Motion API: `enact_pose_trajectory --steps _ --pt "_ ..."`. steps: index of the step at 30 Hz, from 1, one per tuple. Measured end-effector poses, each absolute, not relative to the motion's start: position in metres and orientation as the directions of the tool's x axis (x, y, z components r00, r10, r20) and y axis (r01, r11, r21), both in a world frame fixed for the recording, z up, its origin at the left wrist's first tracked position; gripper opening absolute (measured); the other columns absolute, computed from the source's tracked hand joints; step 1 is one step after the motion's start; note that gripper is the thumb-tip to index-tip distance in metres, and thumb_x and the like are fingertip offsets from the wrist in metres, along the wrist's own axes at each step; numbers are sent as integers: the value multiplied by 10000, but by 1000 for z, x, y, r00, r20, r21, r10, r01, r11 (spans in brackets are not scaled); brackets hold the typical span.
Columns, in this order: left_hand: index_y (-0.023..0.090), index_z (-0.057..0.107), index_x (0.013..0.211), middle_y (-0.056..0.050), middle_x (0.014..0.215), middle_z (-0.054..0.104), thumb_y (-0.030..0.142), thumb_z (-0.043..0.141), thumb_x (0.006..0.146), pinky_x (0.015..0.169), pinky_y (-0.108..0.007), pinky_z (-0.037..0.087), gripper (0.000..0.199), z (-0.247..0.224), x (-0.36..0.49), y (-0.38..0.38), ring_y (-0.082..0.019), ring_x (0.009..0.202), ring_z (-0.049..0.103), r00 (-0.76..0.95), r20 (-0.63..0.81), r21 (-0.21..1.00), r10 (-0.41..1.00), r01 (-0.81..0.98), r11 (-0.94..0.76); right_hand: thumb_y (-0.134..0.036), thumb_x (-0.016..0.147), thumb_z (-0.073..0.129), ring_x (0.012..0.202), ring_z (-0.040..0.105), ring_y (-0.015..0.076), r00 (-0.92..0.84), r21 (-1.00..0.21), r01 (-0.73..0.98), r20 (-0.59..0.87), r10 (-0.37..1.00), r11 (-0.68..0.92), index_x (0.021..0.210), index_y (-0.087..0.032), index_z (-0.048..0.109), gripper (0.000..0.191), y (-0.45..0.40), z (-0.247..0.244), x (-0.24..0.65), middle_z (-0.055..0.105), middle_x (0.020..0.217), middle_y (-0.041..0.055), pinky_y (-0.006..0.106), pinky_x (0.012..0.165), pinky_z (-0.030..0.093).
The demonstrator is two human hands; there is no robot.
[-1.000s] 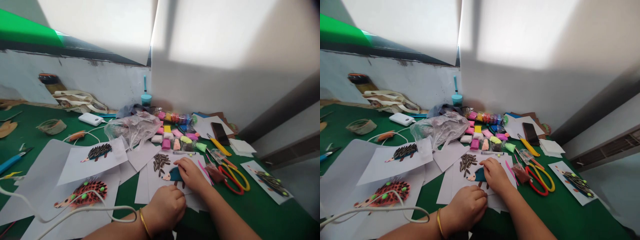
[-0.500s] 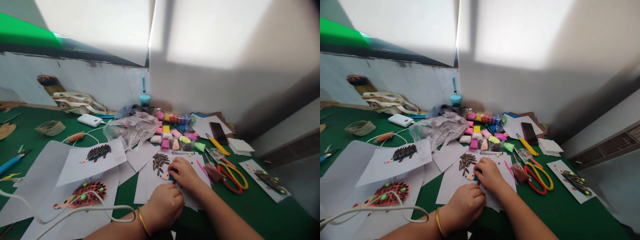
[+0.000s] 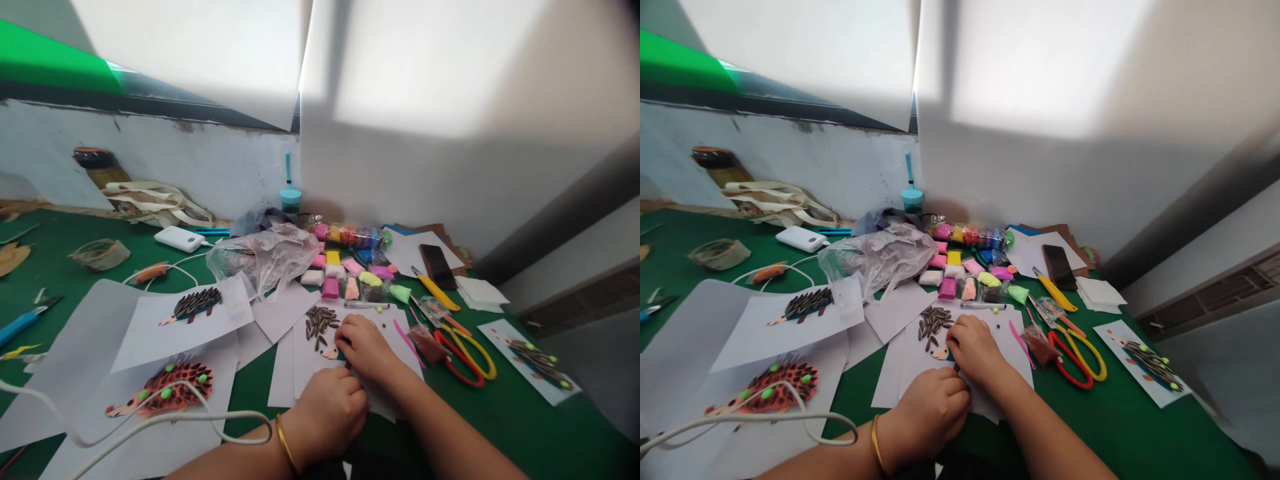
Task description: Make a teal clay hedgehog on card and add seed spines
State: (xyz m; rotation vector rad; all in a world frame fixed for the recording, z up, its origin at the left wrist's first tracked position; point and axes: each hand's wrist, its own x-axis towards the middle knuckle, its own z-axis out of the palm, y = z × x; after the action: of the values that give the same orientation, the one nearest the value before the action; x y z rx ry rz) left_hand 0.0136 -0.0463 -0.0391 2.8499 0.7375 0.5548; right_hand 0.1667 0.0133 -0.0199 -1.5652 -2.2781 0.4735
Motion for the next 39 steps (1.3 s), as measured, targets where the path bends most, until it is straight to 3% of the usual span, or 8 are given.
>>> enact_pose_trajectory --steps 6,14,23,30,39 --pt "194 511 747 -3 751 571 243 571 861 591 -329 325 138 -39 14 -46 -172 701 471 814 310 224 492 440 -870 -174 877 607 939 540 176 -333 -420 846 63 941 328 816 -214 701 119 13 -20 165 634 926 19 307 848 361" --pt "194 517 752 -8 751 571 245 553 879 607 -329 359 141 -39 13 -47 -174 715 484 813 311 235 493 437 -868 -213 973 459 928 552 177 -332 -504 788 134 934 353 941 -227 714 258 10 -15 176 632 962 40 313 846 392" --pt "193 517 754 -11 758 577 228 550 878 620 -323 364 132 -35 13 -47 -173 724 498 815 302 252 494 431 -866 -226 920 556 926 555 186 -297 -496 805 140 944 327 921 -232 712 156 11 -17 183 631 949 38 313 840 400" --pt "191 525 760 -10 754 576 221 561 872 617 -315 375 121 -41 13 -47 -170 722 501 810 306 247 500 439 -864 -225 866 646 925 552 192 -300 -423 849 105 948 316 866 -243 724 80 14 -18 174 638 935 25 322 836 369" --pt "189 533 754 -15 748 580 222 562 867 614 -319 391 122 -37 13 -47 -171 707 504 813 312 244 491 431 -869 -178 941 515 840 552 183 -298 -316 890 139 944 327 872 -211 671 174 12 -14 172 649 850 26 298 759 350"
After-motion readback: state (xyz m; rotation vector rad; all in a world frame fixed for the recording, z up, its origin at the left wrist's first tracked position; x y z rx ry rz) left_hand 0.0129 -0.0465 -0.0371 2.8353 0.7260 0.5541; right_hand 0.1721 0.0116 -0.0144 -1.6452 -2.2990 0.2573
